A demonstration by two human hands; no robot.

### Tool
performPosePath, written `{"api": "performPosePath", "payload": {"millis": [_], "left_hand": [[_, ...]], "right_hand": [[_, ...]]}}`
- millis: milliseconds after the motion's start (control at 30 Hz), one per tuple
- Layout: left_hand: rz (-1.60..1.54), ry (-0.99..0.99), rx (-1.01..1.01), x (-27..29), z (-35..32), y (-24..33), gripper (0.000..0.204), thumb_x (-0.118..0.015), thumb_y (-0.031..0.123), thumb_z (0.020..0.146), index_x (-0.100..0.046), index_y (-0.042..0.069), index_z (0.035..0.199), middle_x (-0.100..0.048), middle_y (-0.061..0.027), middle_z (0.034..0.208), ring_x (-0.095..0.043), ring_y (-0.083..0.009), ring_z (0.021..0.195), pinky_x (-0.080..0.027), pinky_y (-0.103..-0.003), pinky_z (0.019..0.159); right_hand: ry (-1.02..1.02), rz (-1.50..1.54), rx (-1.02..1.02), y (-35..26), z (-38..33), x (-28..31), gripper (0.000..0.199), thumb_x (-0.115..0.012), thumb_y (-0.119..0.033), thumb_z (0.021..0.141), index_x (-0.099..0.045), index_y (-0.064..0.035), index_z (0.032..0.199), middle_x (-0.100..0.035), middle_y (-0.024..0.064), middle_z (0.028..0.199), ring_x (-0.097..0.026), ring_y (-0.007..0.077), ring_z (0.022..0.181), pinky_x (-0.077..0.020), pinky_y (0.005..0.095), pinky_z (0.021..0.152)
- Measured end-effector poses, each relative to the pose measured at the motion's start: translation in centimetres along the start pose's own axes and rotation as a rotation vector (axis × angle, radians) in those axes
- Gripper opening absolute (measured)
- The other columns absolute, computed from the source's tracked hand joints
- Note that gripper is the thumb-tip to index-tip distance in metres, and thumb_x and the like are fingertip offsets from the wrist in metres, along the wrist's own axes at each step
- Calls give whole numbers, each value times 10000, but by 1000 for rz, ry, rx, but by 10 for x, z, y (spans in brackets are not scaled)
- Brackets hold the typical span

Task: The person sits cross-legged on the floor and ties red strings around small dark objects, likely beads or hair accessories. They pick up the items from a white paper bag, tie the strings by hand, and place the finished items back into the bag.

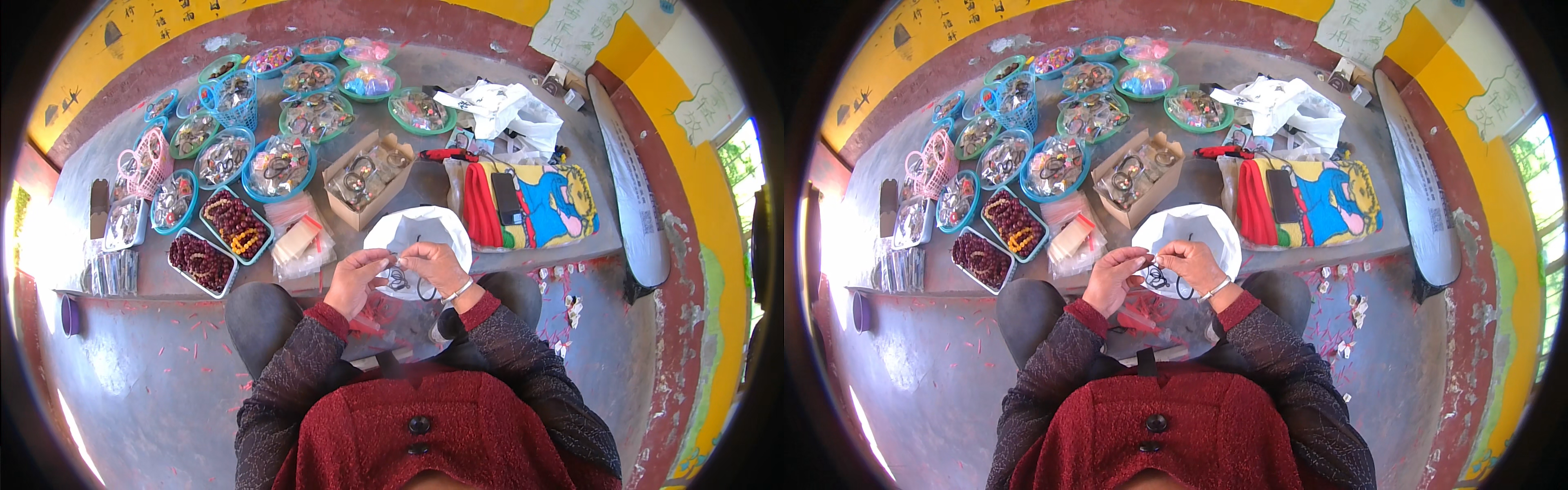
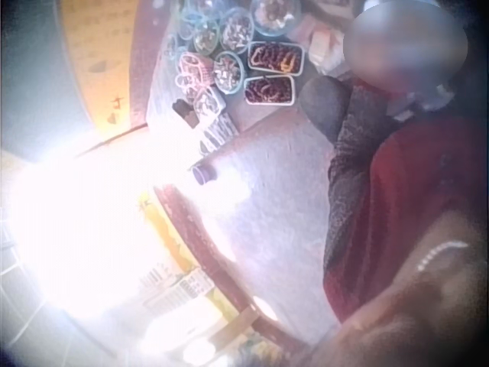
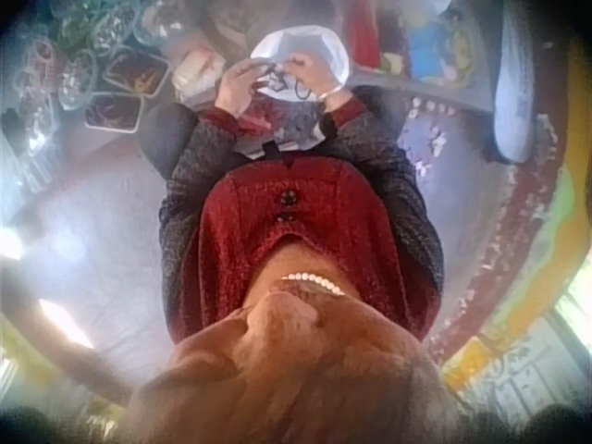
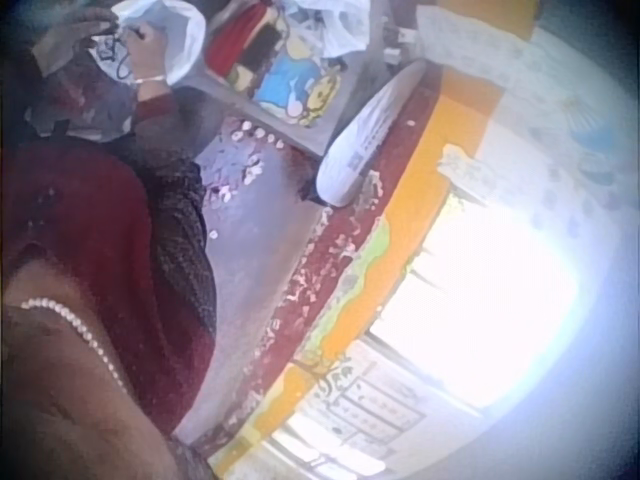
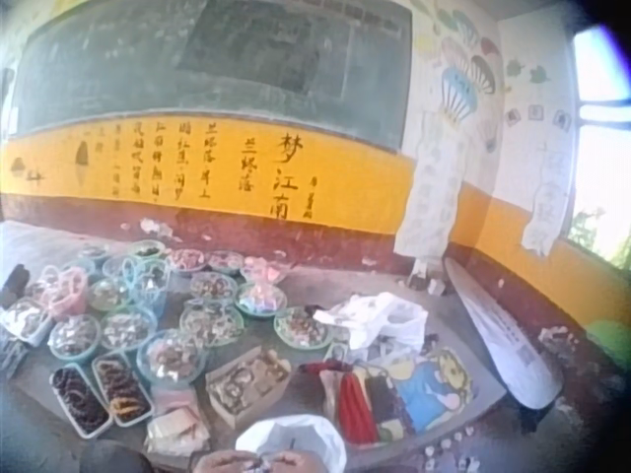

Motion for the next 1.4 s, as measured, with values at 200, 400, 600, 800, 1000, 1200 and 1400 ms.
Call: {"api": "performPosePath", "payload": {"millis": [200, 400, 600, 800, 1000, 1200, 1400], "left_hand": [[-90, 11, -12, 5, 3, -7, 133, -548, 25, 854, -596, -33, 964, -626, -120, 939, -621, -170, 846, -529, -259, 730], [3, 23, -46, 4, 4, -8, 119, -519, -3, 857, -584, -47, 946, -626, -130, 918, -627, -198, 848, -533, -271, 753], [-11, 77, -26, 9, 5, -9, 138, -523, -17, 850, -585, -69, 962, -626, -152, 907, -634, -218, 833, -533, -276, 762], [-101, 39, 21, 5, 1, -5, 162, -500, -6, 863, -568, -64, 999, -625, -180, 926, -634, -254, 857, -531, -297, 781], [-163, -2, 56, 8, 1, -1, 181, -467, -18, 868, -554, -58, 1022, -618, -211, 953, -627, -287, 894, -525, -316, 803], [-212, -68, 38, 2, -1, 5, 222, -477, 11, 857, -527, -56, 1062, -607, -224, 1001, -614, -279, 932, -501, -319, 844], [-207, -68, 39, -1, -2, 4, 221, -510, 34, 854, -541, -37, 1061, -617, -140, 1007, -606, -200, 917, -497, -277, 797]], "right_hand": [[17, 44, 76, 5, 4, -1, 107, -625, -63, 806, -640, 22, 870, -624, 12, 751, -562, 66, 696, -461, 210, 644], [29, 108, 81, 15, 5, 1, 112, -626, -44, 801, -642, 22, 890, -634, 18, 768, -571, 69, 704, -464, 209, 647], [33, 23, 119, 12, 4, 0, 115, -623, -43, 803, -652, 17, 897, -640, 20, 786, -566, 61, 718, -462, 208, 657], [28, 49, 192, 4, 1, -2, 148, -586, -3, 807, -661, 0, 934, -648, 29, 815, -573, 76, 761, -464, 215, 687], [-42, 20, 321, 3, 1, -1, 179, -529, 68, 788, -670, -3, 874, -633, 50, 831, -586, 111, 771, -461, 224, 712], [1, -69, 365, 2, 2, 0, 183, -520, 81, 771, -666, -5, 839, -618, 53, 783, -593, 130, 753, -460, 237, 686], [56, -191, 458, -1, 1, -1, 185, -544, 83, 741, -670, -25, 824, -626, 72, 775, -605, 164, 734, -458, 246, 667]]}}
Point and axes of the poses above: each hand's wrist, its own z-axis towards the middle knuckle, its own x-axis out of the back of the hand, y = z × x, the point moved 4 cm from there along z, towards the middle knuckle
